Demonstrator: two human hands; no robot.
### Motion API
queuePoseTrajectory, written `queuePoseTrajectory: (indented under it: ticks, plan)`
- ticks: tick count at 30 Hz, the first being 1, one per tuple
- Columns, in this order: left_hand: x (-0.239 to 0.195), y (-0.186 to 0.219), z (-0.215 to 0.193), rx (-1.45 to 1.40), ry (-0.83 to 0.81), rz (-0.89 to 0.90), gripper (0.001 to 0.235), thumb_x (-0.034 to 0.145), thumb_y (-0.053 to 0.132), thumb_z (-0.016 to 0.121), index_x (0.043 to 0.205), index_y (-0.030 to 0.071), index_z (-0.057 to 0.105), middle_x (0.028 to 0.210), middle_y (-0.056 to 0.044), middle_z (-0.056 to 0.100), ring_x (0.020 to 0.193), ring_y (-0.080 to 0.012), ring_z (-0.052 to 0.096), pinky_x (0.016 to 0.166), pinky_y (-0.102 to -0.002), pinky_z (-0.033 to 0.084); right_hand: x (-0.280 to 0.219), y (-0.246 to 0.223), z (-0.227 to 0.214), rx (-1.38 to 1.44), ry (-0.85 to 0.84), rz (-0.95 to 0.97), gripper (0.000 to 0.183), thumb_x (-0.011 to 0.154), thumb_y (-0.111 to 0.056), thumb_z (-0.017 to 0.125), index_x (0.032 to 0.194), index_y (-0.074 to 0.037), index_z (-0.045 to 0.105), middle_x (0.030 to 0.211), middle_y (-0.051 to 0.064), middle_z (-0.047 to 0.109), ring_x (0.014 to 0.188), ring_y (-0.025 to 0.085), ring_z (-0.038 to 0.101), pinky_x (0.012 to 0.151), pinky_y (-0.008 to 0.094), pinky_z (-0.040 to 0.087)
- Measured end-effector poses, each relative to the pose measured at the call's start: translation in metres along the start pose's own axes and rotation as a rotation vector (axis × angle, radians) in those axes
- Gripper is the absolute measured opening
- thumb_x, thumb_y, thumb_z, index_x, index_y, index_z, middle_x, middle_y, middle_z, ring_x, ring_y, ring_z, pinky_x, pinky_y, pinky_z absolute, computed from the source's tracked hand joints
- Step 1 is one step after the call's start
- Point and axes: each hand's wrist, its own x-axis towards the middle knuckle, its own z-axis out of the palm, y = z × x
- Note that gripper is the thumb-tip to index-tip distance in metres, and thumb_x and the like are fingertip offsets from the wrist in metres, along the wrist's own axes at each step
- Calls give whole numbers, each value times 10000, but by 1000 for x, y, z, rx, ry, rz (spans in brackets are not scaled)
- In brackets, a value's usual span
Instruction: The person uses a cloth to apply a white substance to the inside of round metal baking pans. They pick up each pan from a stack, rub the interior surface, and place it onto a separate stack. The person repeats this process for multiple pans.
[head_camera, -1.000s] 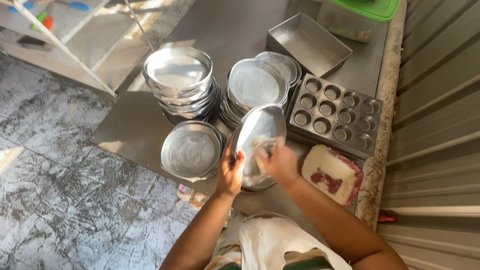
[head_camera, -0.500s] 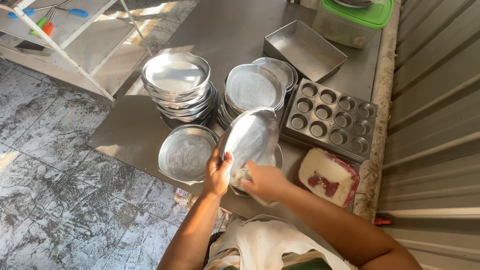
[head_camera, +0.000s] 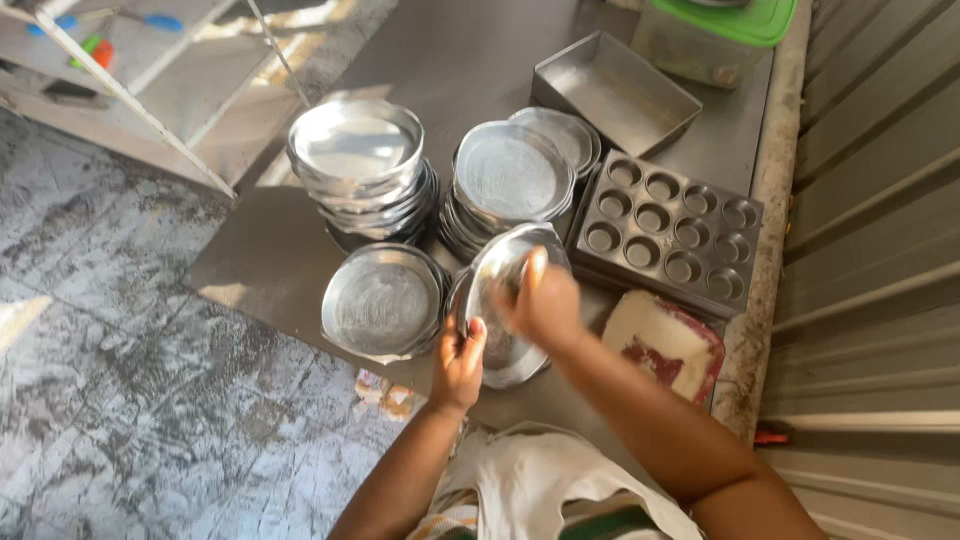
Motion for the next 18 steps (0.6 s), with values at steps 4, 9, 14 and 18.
queuePoseTrajectory:
  ticks: [4, 9, 14, 18]
  plan:
    - [-1, 4, -14, 133, 16, 412, 496, 1067, 145, 541, 1536, 18, 442, 1504, -168, 544, 1405, -260, 492, 1179, -387, 361, 11, 11, 2, -128, -393, 334, 605, 972, -408, 616, 1298, 75, 453, 864, 208, 742, 793, 393, 730, 695, 485, 562]
    - [16, -14, -42, 197, 190, 441, 479, 1074, 162, 524, 1528, 17, 468, 1514, -180, 552, 1404, -295, 529, 1187, -405, 391, -38, -5, 45, 196, -953, 197, 538, 896, -391, 688, 1238, 8, 571, 1083, 234, 707, 1005, 342, 693, 865, 418, 538]
    - [38, -33, -102, 275, 748, 193, 461, 1072, 137, 511, 1513, 38, 419, 1515, -179, 484, 1369, -306, 493, 1129, -411, 386, -48, 28, 57, 619, -965, 20, 423, 967, -414, 675, 1082, -7, 689, 975, 134, 715, 872, 230, 679, 792, 378, 554]
    - [38, -43, -164, 128, 963, 154, 475, 1033, 129, 451, 1506, 119, 412, 1459, -148, 516, 1246, -276, 586, 1019, -396, 496, -51, 101, 34, 612, -893, 457, 378, 931, -364, 677, 1114, -32, 684, 864, 88, 731, 693, 140, 654, 654, 338, 562]
